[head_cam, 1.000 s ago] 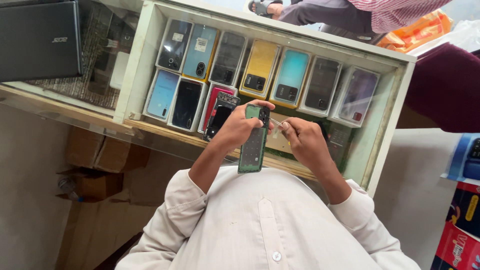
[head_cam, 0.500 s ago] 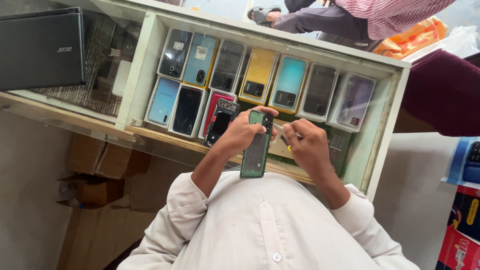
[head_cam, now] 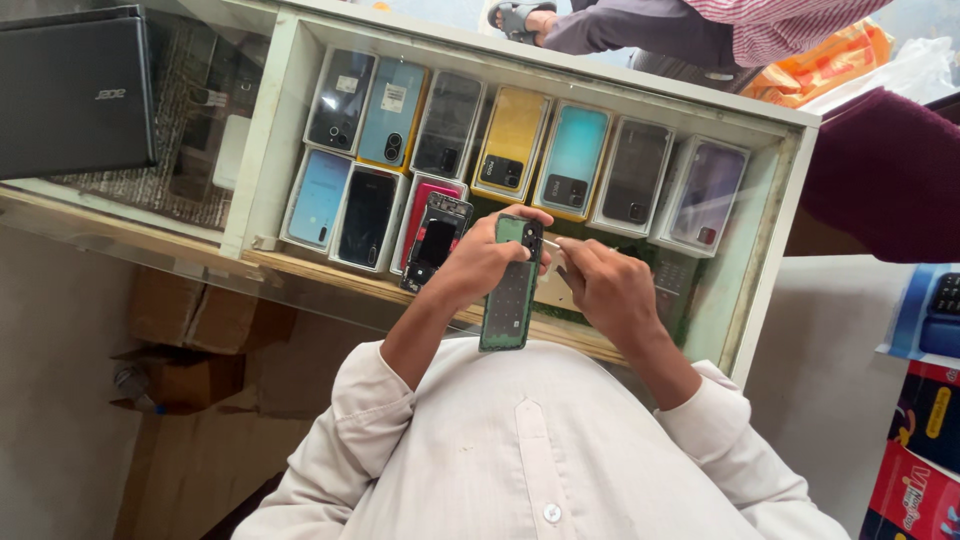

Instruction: The person uses a screwdriver to remove screws from the back of a green smartphone. They then use a prying tool to separate the back cover from the phone's frame. The person continues to pry around the edges to loosen the cover.

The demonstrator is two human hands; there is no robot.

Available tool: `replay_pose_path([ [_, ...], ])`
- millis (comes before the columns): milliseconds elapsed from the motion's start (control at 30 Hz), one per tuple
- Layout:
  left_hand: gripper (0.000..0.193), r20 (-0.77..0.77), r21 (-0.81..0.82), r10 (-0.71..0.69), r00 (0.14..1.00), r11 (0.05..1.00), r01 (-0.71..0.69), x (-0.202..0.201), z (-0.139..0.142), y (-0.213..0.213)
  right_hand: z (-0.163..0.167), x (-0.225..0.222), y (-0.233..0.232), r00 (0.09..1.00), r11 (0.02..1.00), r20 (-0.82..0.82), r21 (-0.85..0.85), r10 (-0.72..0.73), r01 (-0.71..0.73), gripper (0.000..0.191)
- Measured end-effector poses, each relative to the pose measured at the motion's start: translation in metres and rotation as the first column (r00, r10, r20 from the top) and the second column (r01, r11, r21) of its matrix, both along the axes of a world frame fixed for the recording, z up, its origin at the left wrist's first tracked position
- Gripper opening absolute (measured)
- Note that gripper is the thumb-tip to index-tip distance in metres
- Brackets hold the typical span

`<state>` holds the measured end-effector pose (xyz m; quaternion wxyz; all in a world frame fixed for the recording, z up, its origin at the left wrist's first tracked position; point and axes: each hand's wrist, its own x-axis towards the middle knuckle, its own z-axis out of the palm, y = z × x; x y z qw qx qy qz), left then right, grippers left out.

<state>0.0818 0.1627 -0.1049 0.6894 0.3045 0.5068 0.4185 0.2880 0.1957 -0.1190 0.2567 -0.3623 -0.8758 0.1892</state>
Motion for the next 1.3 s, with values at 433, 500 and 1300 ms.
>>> replay_pose_path([
  [433,0.023,-0.271,0.042,0.011,0.963,0.999,0.001,-0.002,0.022,0.011,0.011,-0.01,-0.006,0.942,0.972,-0.293,-0.209,-0.165,0.105,0.014],
  [500,0.022,-0.364,0.044,0.001,0.931,0.999,0.017,0.0,0.025,0.013,0.01,-0.009,-0.005,0.963,0.975,-0.201,-0.168,-0.179,0.146,0.011],
  [1300,0.018,-0.387,0.222,0.052,0.921,0.974,0.038,0.001,0.002,0.013,0.025,-0.007,0.003,0.99,0.992,-0.115,0.085,-0.082,0.092,0.019],
])
